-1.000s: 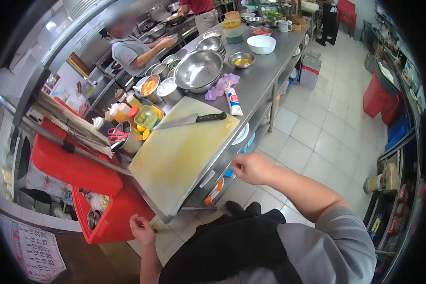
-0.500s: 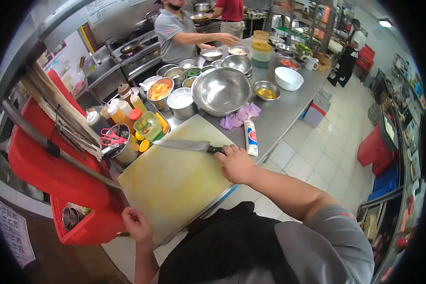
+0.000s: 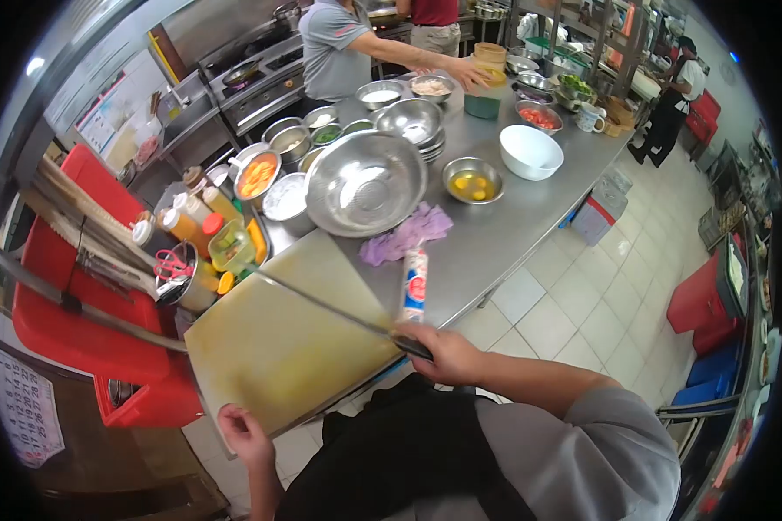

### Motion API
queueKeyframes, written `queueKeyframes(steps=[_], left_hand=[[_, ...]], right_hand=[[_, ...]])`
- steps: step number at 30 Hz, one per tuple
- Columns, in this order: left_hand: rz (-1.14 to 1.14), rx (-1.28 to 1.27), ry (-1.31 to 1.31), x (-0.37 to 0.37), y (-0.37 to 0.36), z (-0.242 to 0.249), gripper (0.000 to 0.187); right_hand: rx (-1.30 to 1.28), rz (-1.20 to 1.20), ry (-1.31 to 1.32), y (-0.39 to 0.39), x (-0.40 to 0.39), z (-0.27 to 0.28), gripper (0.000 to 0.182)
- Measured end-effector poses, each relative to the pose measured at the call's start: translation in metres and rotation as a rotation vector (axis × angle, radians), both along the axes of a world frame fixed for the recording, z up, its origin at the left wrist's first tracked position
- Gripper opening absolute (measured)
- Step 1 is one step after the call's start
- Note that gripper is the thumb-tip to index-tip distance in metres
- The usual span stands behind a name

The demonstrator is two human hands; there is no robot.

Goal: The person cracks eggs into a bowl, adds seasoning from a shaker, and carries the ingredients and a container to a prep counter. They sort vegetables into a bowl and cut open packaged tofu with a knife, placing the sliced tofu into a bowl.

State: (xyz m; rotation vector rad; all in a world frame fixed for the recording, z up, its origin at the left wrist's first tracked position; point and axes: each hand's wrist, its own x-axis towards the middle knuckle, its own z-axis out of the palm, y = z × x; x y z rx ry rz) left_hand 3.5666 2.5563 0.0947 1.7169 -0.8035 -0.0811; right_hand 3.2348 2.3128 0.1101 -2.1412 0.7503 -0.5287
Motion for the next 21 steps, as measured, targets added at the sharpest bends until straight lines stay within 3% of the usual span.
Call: queueKeyframes(steps=[2,3,4,8,10,12,13,16,21], left_hand=[[-0.069,0.152,0.052,-0.047,-0.031,0.001,0.03],[-0.127,0.26,-0.05,-0.068,-0.053,0.003,0.038],[-0.183,0.367,-0.151,-0.087,-0.078,0.006,0.046],[-0.451,0.334,-0.606,-0.153,-0.184,0.015,0.063],[-0.453,0.643,-0.672,-0.184,-0.226,0.033,0.07],[-0.438,0.794,-0.726,-0.195,-0.252,0.021,0.076],[-0.436,0.846,-0.704,-0.2,-0.263,0.019,0.076],[-0.439,0.951,-0.611,-0.202,-0.283,0.012,0.077],[-0.486,0.824,-0.349,-0.184,-0.275,0.023,0.071]], right_hand=[[0.154,0.053,0.138,-0.009,-0.039,0.005,0.04],[0.229,0.084,0.206,-0.012,-0.055,0.009,0.036],[0.225,0.057,0.128,-0.017,-0.07,0.013,0.033],[0.248,-0.043,-0.059,-0.035,-0.117,0.013,0.021],[0.202,-0.106,-0.086,-0.04,-0.133,0.012,0.02],[0.08,-0.185,-0.104,-0.043,-0.144,0.014,0.022],[0.227,-0.222,-0.105,-0.04,-0.149,0.024,0.018],[0.189,-0.285,-0.157,-0.033,-0.165,0.014,0.017],[0.31,-0.418,-0.24,-0.02,-0.172,-0.001,0.013]])
